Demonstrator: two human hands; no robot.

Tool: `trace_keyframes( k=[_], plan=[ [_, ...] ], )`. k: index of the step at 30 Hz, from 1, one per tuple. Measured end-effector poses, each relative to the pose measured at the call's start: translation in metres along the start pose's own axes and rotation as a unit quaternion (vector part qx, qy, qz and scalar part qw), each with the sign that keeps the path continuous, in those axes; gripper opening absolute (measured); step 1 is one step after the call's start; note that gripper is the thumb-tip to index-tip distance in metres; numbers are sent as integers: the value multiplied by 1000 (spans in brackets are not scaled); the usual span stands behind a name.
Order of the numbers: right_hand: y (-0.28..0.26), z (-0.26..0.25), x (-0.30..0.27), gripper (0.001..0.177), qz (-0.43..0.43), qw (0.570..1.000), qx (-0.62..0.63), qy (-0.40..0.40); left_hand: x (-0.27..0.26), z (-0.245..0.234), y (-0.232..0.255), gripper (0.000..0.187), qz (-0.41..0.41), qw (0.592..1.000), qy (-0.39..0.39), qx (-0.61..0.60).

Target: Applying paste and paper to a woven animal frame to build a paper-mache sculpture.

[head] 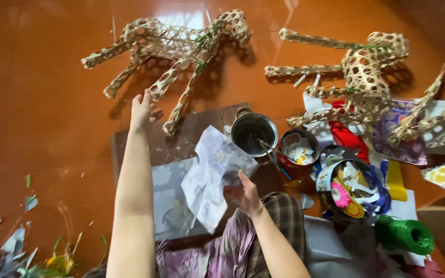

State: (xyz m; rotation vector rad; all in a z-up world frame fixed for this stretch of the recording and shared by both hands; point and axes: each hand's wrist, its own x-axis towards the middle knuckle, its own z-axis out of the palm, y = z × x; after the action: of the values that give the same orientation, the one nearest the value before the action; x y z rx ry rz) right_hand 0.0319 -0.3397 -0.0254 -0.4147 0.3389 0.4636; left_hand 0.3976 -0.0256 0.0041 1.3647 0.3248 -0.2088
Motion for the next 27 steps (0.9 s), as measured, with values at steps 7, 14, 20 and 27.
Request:
trace_keyframes(
  k=[7, 14, 20, 27],
  plan=[
    [-5, 53, -14, 80, -58, 998, -19, 15, -20, 59, 20, 60, 19, 977, 23, -211],
    [-1, 81, -16, 70, -119, 987, -6, 109, -63, 36, 64, 17, 62, 958, 90, -264],
    [14, 33, 5, 71, -125, 988, 4, 96, -193, -29, 71, 15, 131, 955, 156, -214],
    [26, -26, 28, 60, -113, 992, -34, 40, -403, -53, 40, 26, 139, 950, 173, -219]
  ],
)
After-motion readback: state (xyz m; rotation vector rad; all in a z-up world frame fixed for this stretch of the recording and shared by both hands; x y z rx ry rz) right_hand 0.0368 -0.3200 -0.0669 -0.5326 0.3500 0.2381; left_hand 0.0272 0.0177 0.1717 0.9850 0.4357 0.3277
